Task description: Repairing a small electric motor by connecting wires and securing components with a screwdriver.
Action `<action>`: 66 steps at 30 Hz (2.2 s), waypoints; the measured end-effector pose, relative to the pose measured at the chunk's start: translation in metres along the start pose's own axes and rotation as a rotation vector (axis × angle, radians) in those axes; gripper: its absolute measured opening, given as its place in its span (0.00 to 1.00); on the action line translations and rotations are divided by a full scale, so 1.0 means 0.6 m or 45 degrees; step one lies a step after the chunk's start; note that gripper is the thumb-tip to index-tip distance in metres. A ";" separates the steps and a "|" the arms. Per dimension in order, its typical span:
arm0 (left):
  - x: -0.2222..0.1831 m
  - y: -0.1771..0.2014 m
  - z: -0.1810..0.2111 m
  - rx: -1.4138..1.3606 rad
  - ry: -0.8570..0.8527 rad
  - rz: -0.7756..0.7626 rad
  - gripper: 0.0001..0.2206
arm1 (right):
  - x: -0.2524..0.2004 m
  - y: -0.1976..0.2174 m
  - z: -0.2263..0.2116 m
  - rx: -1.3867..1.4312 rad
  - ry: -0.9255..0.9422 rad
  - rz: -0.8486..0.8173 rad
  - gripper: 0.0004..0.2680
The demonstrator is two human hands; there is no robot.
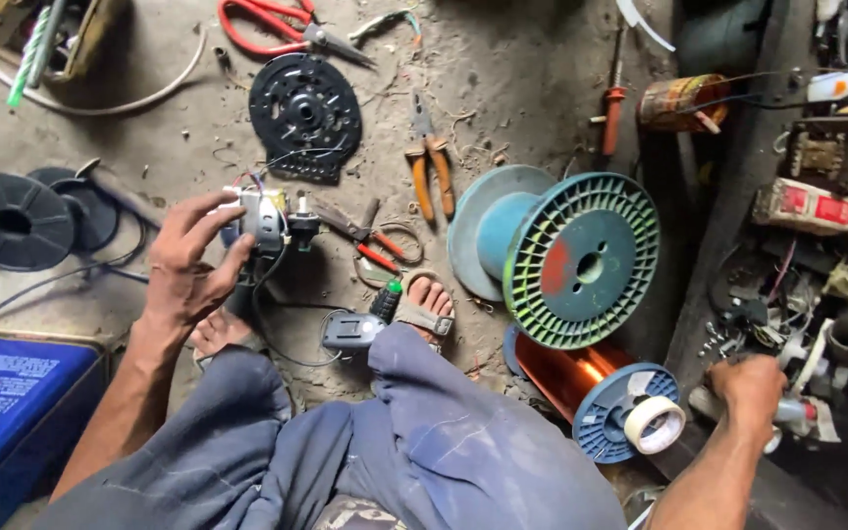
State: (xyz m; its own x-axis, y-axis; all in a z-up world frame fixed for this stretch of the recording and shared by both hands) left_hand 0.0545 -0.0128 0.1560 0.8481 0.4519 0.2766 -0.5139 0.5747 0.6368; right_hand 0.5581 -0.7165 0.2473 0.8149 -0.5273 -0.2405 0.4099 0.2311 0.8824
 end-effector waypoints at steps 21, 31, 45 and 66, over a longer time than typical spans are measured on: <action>0.111 -0.061 0.181 -0.906 -0.298 0.050 0.07 | -0.736 -0.189 -0.541 1.382 1.109 -2.011 0.12; -0.033 -0.060 -0.017 -0.820 0.678 0.468 0.02 | -0.778 -0.306 -0.548 0.506 1.894 -1.240 0.07; -0.152 -0.007 -0.108 -0.686 0.974 0.540 0.08 | -0.660 -0.256 -0.478 -0.854 1.818 -0.240 0.19; -0.123 -0.023 -0.057 -0.339 0.606 0.583 0.05 | -0.805 -0.235 -0.574 0.788 2.198 -0.287 0.12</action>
State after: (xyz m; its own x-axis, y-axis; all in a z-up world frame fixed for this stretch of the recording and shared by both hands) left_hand -0.0053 -0.0306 0.1020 0.4223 0.9018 0.0915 -0.8707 0.3755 0.3177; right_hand 0.2478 -0.2129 0.0998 0.3984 0.9112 -0.1047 0.6913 -0.2233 0.6872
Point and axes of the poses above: each hand's wrist, its own x-axis towards the middle knuckle, its own y-axis out of the back of the hand, z = x × y, the point moved 7 cm from there along x, towards the middle knuckle, and after that the axes turned 13 degrees about -y, right-handed, at the moved point
